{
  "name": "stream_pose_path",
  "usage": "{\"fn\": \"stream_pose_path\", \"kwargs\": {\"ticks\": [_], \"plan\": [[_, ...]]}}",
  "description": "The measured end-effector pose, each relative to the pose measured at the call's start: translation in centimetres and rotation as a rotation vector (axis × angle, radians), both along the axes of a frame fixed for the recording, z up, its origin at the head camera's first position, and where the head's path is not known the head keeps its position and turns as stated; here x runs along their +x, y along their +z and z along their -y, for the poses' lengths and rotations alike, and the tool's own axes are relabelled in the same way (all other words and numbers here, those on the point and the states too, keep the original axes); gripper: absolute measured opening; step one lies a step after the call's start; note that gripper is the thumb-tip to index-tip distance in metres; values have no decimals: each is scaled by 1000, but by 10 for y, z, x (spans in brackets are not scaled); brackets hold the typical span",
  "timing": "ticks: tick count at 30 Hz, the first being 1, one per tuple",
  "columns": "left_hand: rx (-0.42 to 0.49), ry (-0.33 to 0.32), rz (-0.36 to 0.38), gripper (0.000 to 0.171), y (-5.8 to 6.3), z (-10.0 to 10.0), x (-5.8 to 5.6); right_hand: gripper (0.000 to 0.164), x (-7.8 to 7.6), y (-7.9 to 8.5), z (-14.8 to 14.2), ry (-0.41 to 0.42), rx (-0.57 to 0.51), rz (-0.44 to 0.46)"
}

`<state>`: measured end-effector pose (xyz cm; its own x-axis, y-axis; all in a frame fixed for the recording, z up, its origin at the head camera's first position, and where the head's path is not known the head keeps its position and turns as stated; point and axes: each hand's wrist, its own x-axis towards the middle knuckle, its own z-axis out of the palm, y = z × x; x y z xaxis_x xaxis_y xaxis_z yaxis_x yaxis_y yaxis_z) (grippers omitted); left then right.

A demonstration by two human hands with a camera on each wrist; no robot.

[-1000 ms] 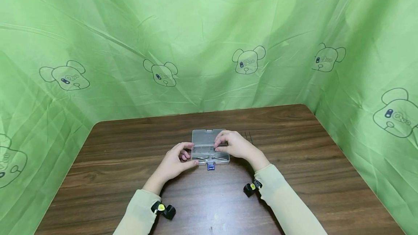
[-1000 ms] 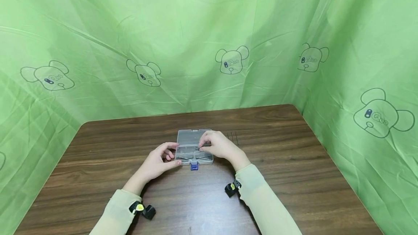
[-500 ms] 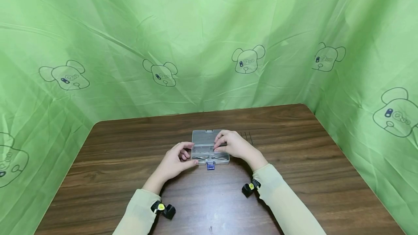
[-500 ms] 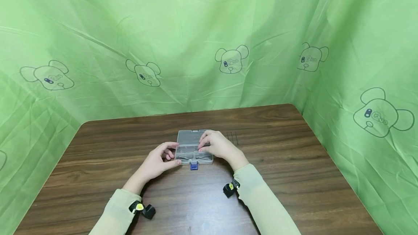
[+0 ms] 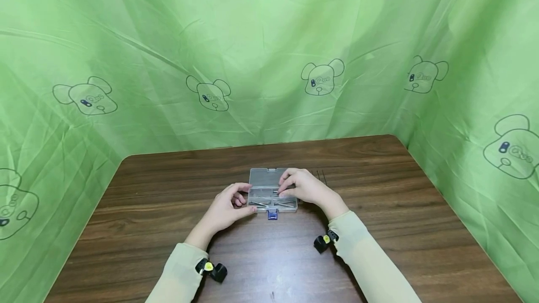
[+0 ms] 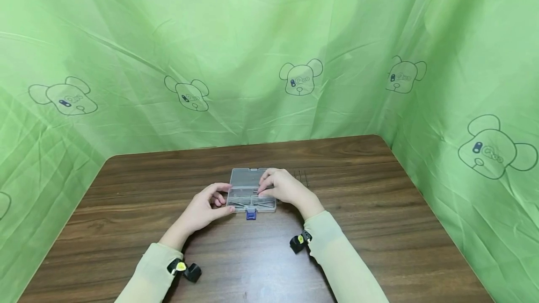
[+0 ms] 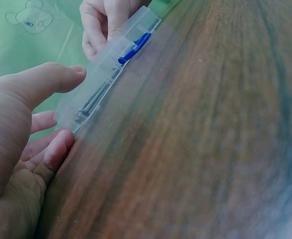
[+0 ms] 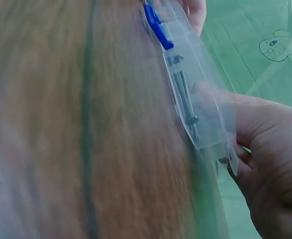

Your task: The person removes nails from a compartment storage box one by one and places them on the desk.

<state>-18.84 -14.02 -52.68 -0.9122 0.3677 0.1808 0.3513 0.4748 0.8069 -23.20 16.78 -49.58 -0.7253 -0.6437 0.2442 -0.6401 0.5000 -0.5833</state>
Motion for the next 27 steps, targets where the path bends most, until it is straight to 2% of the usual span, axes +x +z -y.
{"fn": "stream_pose_path", "kwargs": {"ticks": [13,21,27], "plan": [[-8,8,6,66,-1,1,1,5,2,3,4,10,66,-33],[-5,2,-1,66,1,-1,1,7,3,7,1,-37,111,-10],[-1,-1,-3,66,1,-1,0,5,3,7,1,-11,135,-44]]}}
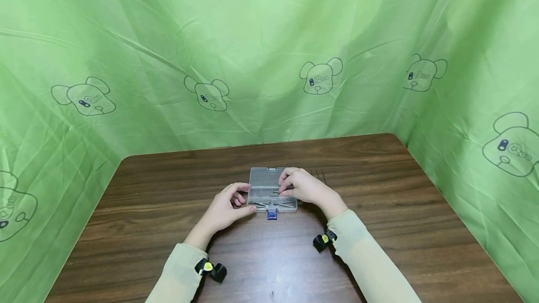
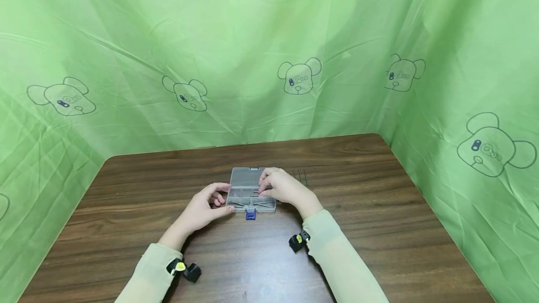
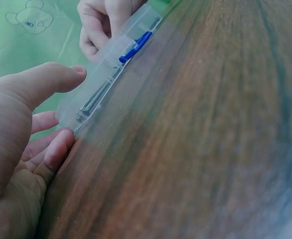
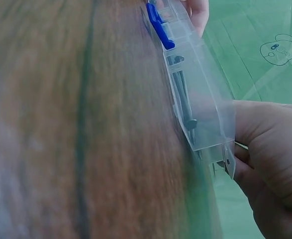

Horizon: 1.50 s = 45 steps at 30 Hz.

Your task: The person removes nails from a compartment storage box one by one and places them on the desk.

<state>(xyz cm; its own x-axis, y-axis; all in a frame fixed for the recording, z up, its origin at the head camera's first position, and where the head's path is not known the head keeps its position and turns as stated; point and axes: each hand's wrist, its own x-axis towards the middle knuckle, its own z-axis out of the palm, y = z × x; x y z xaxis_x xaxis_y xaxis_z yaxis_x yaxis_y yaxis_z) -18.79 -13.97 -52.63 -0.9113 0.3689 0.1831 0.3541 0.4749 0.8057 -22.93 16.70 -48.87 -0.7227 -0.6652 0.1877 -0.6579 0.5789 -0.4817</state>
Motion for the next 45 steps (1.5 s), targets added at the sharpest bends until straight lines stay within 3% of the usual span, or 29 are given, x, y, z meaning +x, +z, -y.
{"fn": "stream_pose_path", "kwargs": {"ticks": [9,18,36,45], "plan": [[-18,-35,-35,73,1,-1,-1,7,-1,-1,1,33,30,-70],[-45,-20,-18,72,1,-2,-1,7,1,0,0,62,15,-154],[-41,-17,-7,70,-1,-3,2,9,2,3,-4,97,14,-77],[-49,0,-8,70,-1,-2,2,6,0,5,-5,85,-54,-49]]}}
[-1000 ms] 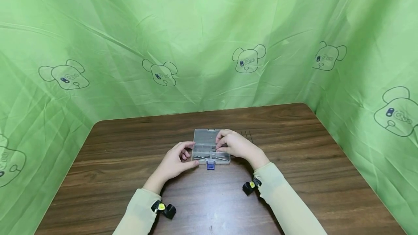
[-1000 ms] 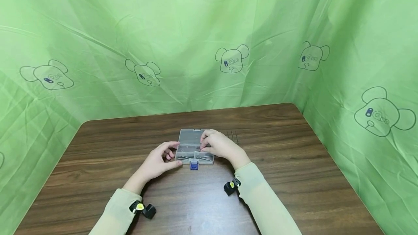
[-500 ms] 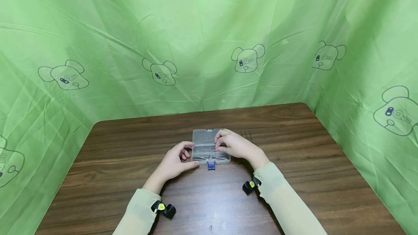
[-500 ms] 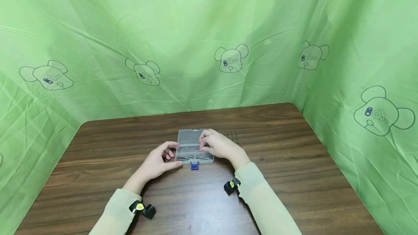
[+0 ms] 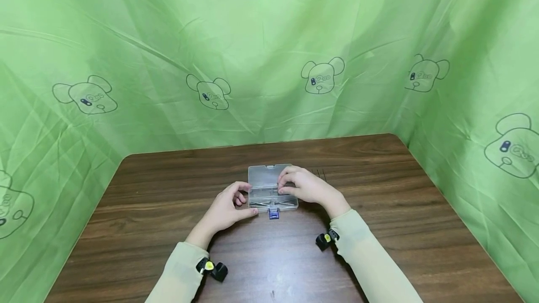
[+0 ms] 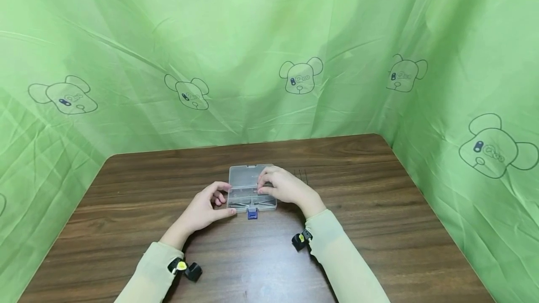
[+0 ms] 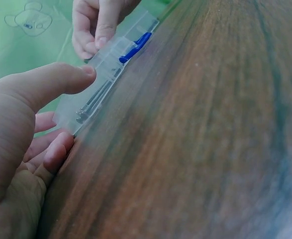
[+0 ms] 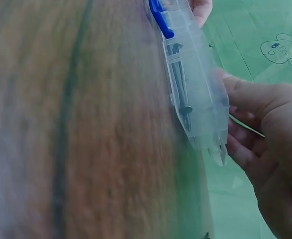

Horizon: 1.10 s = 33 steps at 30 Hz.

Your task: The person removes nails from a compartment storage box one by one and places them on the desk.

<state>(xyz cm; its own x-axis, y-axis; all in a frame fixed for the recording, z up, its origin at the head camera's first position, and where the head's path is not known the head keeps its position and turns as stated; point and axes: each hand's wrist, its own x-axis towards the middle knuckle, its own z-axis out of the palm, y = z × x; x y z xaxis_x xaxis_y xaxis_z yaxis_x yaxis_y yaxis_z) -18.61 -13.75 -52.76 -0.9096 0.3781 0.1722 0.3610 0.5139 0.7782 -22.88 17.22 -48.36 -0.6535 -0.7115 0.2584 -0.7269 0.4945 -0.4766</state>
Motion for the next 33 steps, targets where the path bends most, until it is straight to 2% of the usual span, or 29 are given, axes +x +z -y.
{"fn": "stream_pose_path", "kwargs": {"ticks": [8,14,20,27,33], "plan": [[19,37,30,70,0,0,0,6,-3,6,-13,-80,-66,21],[26,40,36,71,1,0,0,5,-8,10,-39,-202,-147,123],[32,34,26,70,-1,1,0,16,-12,14,-73,-327,-206,163],[38,34,31,70,-1,1,-1,45,-13,14,-109,-400,-198,188],[36,33,24,70,-2,2,-2,41,-11,13,-124,-440,-178,208]]}}
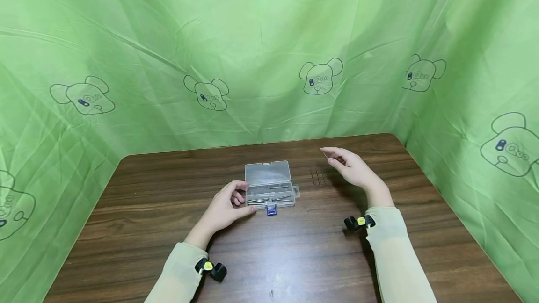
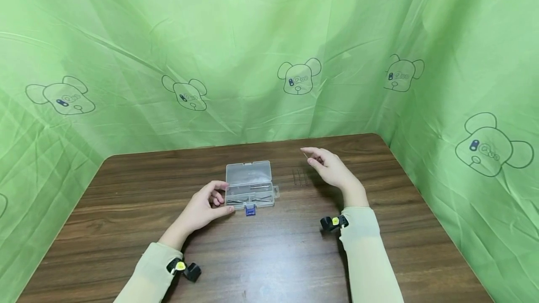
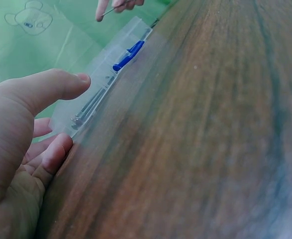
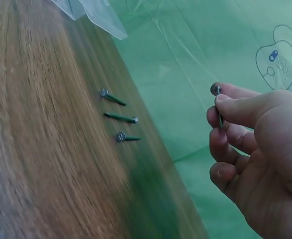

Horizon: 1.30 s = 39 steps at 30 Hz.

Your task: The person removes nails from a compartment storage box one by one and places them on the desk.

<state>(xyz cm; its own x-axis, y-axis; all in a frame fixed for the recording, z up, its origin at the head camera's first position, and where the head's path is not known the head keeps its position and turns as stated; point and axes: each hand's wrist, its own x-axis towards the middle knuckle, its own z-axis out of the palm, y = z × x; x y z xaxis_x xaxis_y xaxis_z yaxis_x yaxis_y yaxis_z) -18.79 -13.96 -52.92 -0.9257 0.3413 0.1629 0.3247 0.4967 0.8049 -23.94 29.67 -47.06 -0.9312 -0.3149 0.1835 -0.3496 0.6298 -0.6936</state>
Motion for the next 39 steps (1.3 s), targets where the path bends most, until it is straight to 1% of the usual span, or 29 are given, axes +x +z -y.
{"fn": "stream_pose_path", "kwargs": {"ticks": [5,10,13,19,24,29,36,39], "plan": [[0,2,-2,71,-1,0,0,38,1,-4,-6,-45,-5,50],[0,5,7,72,0,0,1,39,3,-11,-13,-98,9,87],[1,4,10,72,-1,-1,1,40,3,-16,-16,-112,-7,111],[0,4,13,71,-1,-1,1,41,0,-26,-21,-113,-20,132],[1,2,9,71,-1,-1,0,38,-2,-32,-21,-92,-14,139],[0,2,11,71,0,-1,0,36,-3,-35,-20,-96,6,146],[11,-4,10,71,-1,-1,0,35,-3,-37,-17,-88,36,118],[9,-3,9,71,-1,-1,0,33,-3,-37,-17,-82,38,124]]}}
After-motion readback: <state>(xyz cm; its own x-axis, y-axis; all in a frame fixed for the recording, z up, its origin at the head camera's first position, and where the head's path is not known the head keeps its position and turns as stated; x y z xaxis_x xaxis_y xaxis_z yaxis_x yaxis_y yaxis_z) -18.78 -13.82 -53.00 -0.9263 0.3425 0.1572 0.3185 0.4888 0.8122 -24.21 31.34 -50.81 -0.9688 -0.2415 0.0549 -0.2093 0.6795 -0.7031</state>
